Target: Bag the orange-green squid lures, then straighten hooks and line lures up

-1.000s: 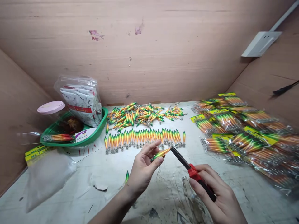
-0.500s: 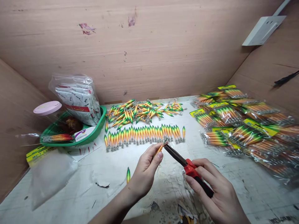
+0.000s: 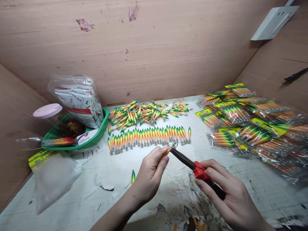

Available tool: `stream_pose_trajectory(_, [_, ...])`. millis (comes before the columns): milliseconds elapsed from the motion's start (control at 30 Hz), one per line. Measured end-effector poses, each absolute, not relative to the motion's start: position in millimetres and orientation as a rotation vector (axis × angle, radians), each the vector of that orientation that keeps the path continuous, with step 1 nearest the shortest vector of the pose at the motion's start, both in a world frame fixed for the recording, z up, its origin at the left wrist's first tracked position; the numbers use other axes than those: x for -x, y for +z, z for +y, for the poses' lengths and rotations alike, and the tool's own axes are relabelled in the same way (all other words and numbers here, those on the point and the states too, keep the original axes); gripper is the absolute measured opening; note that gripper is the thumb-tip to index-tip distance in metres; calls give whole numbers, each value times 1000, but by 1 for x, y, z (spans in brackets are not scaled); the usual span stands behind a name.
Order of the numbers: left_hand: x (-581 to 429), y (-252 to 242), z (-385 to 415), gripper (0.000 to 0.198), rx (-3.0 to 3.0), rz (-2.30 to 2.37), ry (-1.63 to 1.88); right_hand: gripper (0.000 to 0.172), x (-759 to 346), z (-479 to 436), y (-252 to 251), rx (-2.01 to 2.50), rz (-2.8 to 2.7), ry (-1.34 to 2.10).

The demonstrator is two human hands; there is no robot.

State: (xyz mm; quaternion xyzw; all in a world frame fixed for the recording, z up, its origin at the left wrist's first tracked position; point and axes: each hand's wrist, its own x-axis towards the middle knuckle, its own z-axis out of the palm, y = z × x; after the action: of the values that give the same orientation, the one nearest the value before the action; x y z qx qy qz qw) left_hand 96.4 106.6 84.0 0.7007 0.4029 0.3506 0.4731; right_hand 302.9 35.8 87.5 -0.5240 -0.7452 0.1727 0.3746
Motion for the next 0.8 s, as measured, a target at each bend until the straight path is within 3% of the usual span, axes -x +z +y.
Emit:
stream_pose_trajectory(367, [-97,81,107,28,-1844,922,887,8,-316,43,87,1186,-2021,352])
stream_pose_trajectory(600, [-101,76,108,32,-1241,748,769,11,-314,38,78,1147,-1958,453])
stream_pose_trajectory(800, [-101,83,111,34,-900,708,898,11,-316,36,72,1317,-1920,476])
